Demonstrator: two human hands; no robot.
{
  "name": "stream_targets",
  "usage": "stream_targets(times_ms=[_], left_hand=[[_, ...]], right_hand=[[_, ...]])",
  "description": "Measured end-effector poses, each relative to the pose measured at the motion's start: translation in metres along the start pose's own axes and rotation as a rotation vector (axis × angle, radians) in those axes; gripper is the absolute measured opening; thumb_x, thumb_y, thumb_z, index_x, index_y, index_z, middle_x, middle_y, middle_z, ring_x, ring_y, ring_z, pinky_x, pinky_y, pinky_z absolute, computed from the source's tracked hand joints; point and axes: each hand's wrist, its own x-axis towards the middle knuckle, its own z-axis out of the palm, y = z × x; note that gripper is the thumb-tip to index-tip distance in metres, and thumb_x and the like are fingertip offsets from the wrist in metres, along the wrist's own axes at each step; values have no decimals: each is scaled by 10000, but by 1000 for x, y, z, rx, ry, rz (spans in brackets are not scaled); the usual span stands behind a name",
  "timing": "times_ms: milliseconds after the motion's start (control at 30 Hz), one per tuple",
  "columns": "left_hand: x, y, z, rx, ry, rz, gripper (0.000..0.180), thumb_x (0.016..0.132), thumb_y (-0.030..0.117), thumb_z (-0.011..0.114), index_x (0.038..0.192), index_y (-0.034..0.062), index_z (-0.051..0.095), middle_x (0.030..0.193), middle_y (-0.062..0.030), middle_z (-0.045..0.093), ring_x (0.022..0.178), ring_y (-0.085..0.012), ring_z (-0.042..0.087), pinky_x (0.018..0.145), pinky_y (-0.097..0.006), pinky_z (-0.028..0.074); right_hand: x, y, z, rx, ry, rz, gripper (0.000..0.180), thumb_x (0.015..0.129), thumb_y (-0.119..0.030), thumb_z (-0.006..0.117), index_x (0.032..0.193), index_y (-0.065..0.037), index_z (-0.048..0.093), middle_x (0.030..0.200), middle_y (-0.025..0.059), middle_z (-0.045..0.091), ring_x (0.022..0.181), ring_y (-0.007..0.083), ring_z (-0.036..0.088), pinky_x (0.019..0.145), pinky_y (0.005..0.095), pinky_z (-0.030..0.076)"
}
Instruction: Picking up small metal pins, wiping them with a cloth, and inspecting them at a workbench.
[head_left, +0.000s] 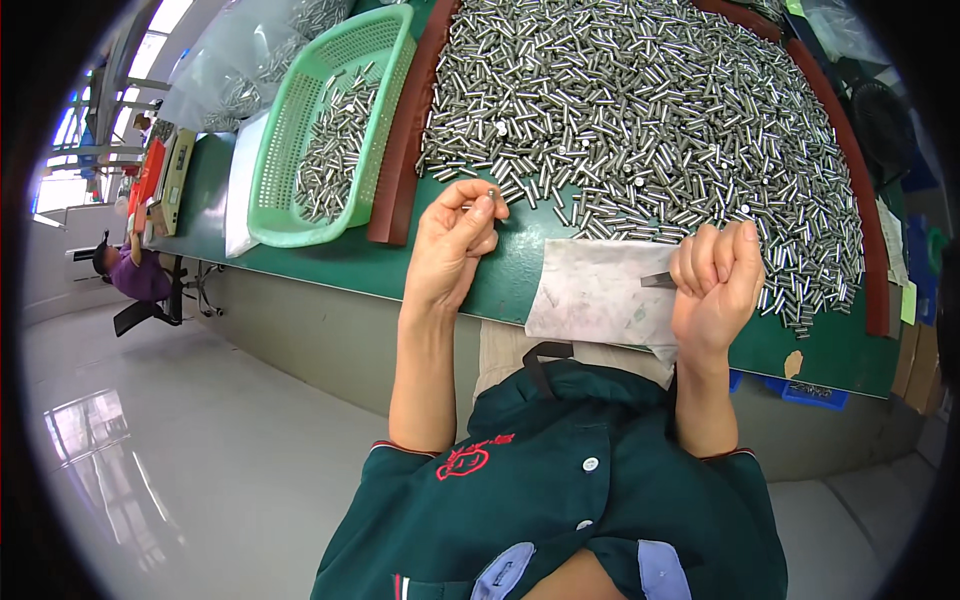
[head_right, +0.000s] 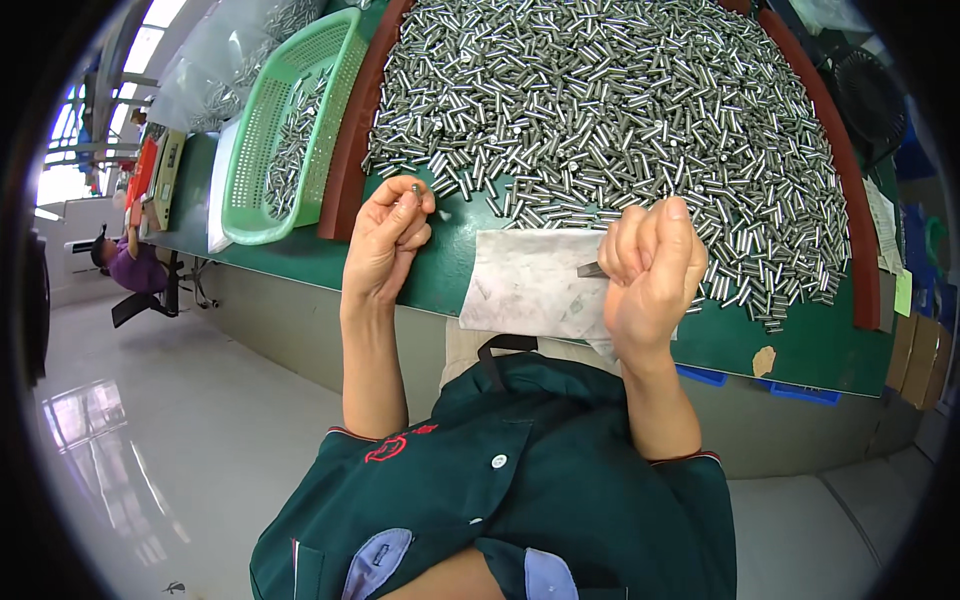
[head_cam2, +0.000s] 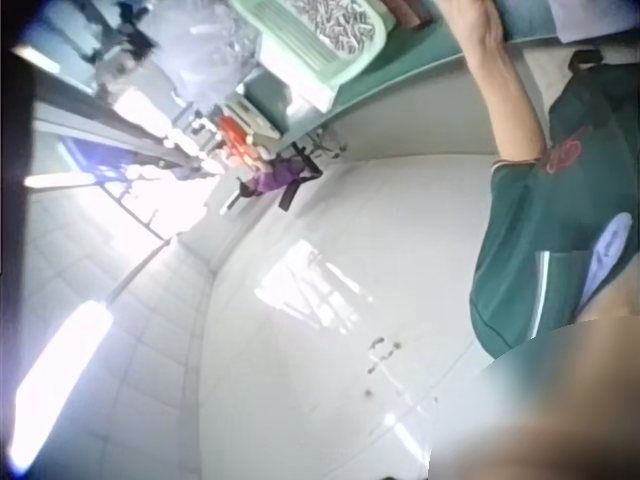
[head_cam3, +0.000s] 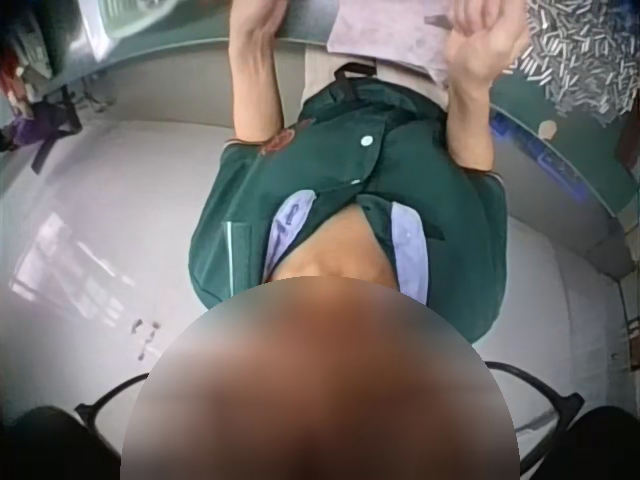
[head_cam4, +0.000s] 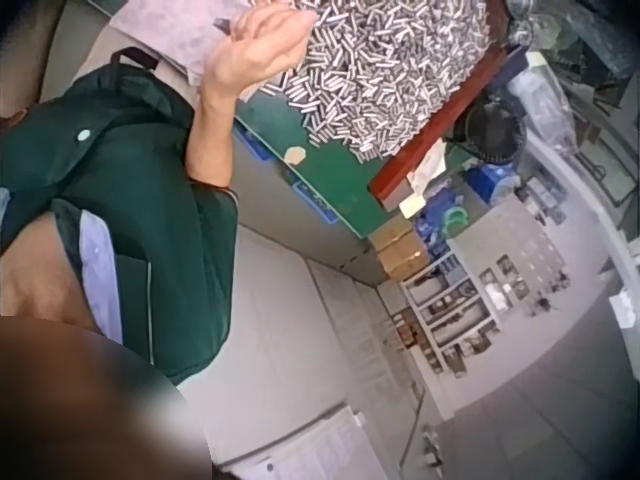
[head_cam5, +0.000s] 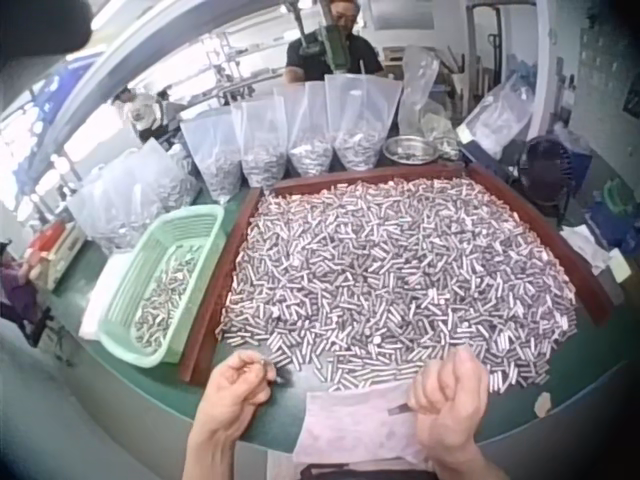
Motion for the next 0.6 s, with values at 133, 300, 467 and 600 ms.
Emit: stream_targets(times_ms=[133, 300, 467, 600], left_hand=[[-3, -4, 13, 181, 20, 8, 94, 825, 71, 538, 902, 17, 528, 752, -39, 549, 486, -12, 320, 430, -156, 240], [-22, -22, 66, 860, -84, 244, 67, 776, 49, 581, 783, -5, 543, 639, 11, 517, 542, -43, 430, 474, -214, 345], [-22, -43, 94, 1164, -213, 367, 89, 722, 35, 606, 736, 8, 522, 595, -116, 502, 470, -238, 488, 448, -313, 380], [-20, -56, 95, 1230, -163, 474, 69, 704, -5, 627, 725, 0, 562, 495, -47, 408, 427, -104, 363, 414, -240, 316]], right_hand=[[2, 1, -3, 8, 11, 16, 395, 925, -236, 299, 556, -101, 257, 447, -9, 256, 392, 63, 172, 374, 224, 164], [5, 2, -4, 37, -9, 4, 390, 922, -230, 323, 561, -89, 280, 456, -2, 271, 386, 62, 179, 366, 221, 161], [7, 1, -6, 112, 18, 12, 408, 913, -220, 330, 527, -102, 272, 440, -3, 278, 371, 62, 185, 352, 217, 169], [7, -2, -13, 183, 63, -20, 413, 910, -238, 327, 524, -103, 273, 432, -3, 273, 368, 67, 181, 350, 219, 171]])
